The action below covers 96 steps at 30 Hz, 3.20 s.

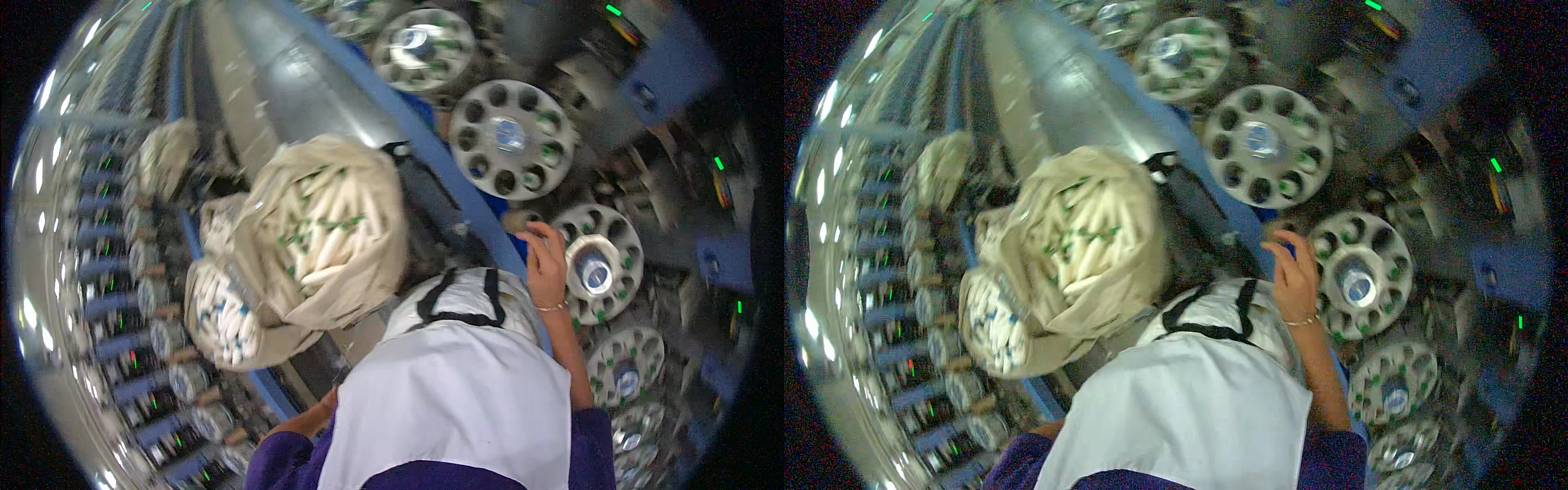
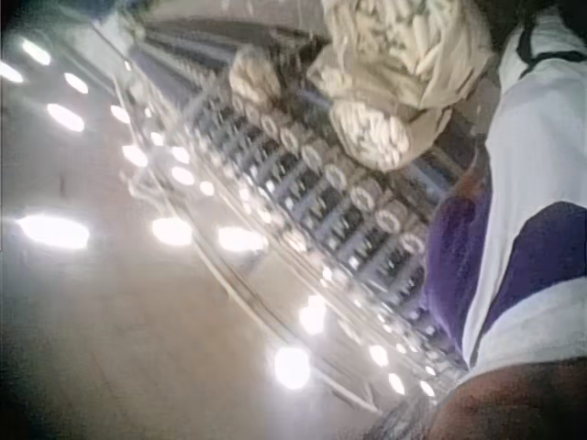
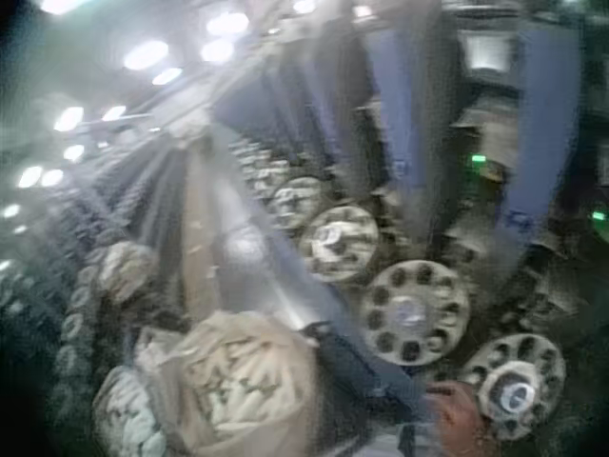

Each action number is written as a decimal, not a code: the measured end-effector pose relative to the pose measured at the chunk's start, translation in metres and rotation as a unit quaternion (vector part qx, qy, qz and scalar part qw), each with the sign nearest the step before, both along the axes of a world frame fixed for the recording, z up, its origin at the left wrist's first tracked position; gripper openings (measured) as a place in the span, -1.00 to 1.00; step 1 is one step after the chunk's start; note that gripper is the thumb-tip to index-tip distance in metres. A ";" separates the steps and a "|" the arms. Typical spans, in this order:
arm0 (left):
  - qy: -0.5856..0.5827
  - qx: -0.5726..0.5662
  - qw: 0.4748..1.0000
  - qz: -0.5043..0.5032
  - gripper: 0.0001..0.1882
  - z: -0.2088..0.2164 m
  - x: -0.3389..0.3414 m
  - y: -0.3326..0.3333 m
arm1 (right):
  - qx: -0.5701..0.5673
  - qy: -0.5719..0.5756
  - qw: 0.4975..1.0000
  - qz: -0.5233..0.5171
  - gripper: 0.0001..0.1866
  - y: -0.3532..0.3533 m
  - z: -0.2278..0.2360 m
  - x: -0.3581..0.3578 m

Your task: The person repeatedly picks white thread spools from a large sack and places them into slots on a rotating machine wheel. The person handles spools one at a time or in small groups, inserting them into the wheel's slots as they become available.

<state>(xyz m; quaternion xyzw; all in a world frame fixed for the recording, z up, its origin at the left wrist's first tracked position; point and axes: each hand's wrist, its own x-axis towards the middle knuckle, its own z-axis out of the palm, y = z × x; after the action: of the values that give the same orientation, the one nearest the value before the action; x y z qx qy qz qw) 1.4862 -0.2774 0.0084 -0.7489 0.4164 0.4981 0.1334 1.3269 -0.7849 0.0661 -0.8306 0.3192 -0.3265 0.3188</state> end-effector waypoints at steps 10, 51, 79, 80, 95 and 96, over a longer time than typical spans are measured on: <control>0.131 0.037 0.926 0.351 -0.73 0.006 -0.064 -0.002 | 0.244 -0.040 0.859 0.449 -0.77 0.036 0.103 0.134; -0.452 -0.273 0.842 -0.112 -0.84 -0.084 0.404 -0.171 | 0.070 0.332 0.746 0.574 -0.82 0.152 -0.053 0.342; -0.280 -0.241 0.900 -0.231 -0.75 -0.024 0.426 -0.108 | 0.337 0.351 0.716 0.501 -0.67 0.211 -0.090 0.346; -0.252 -0.163 0.921 -0.248 -0.70 -0.041 0.428 -0.101 | 0.435 0.362 0.690 0.451 -0.60 0.215 -0.090 0.349; -0.184 -0.297 0.917 -0.192 -0.60 -0.033 0.426 -0.113 | 0.770 0.349 0.495 0.202 -0.40 0.249 -0.144 0.365; -0.153 -0.329 0.918 -0.161 -0.57 -0.022 0.421 -0.115 | 0.767 0.362 0.490 0.201 -0.38 0.248 -0.145 0.362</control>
<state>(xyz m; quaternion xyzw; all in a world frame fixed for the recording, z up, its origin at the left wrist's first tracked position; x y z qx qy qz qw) 1.9067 -0.3925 -0.0138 -0.7403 0.6463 0.1844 0.0198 1.6886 -0.5371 -0.0791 -0.3449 0.3549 0.4500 0.7433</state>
